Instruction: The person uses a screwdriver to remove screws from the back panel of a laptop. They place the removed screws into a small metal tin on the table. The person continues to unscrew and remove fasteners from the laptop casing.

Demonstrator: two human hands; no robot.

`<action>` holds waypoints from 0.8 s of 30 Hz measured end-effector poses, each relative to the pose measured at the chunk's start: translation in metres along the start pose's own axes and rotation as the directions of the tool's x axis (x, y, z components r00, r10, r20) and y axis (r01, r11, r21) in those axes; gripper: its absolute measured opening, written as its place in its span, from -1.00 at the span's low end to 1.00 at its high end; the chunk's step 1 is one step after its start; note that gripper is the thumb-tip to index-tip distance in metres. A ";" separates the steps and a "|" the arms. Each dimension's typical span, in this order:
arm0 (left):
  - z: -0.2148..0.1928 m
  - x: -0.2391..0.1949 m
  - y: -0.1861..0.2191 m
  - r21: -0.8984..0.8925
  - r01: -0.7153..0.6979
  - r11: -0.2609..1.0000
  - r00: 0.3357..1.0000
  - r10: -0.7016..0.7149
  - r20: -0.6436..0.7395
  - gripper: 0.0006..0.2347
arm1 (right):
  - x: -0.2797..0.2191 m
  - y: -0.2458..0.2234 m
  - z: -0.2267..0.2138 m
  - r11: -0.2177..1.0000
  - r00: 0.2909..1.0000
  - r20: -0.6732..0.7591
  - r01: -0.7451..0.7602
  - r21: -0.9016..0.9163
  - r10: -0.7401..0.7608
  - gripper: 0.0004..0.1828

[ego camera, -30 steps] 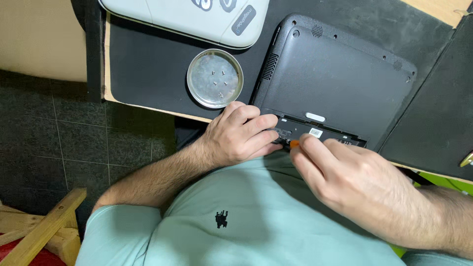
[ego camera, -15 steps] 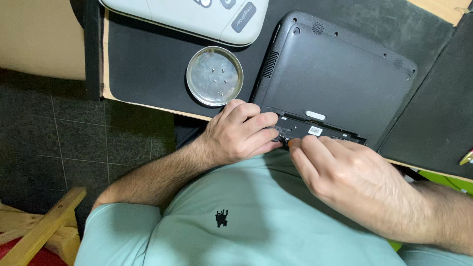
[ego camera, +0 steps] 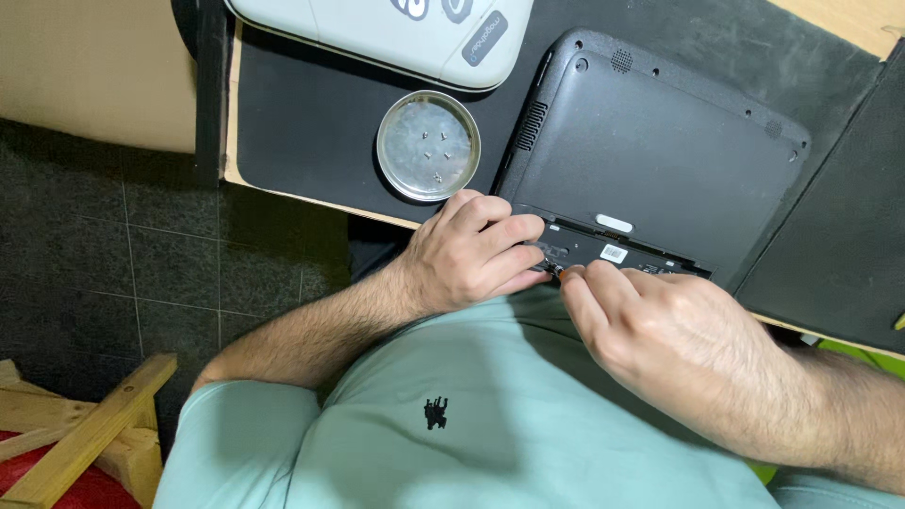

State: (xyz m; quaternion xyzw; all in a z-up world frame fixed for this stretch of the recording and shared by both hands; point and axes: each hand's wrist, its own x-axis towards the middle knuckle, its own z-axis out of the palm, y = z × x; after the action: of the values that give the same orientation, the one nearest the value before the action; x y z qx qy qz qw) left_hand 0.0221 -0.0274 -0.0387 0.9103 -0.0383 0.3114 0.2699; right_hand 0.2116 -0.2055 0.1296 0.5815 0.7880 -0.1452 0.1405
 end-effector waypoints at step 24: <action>-0.079 -0.019 -0.054 0.391 0.179 0.903 0.981 -0.135 -0.136 -0.55 | 0.113 0.037 0.031 0.572 0.734 -0.555 0.278 0.771 0.391 -0.86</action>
State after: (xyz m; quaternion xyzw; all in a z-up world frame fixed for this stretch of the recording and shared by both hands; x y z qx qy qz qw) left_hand -0.0237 0.0577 -0.0230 0.9287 0.1142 0.3374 0.1033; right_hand 0.2166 -0.1078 0.0549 0.6154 0.6013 -0.2649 -0.4354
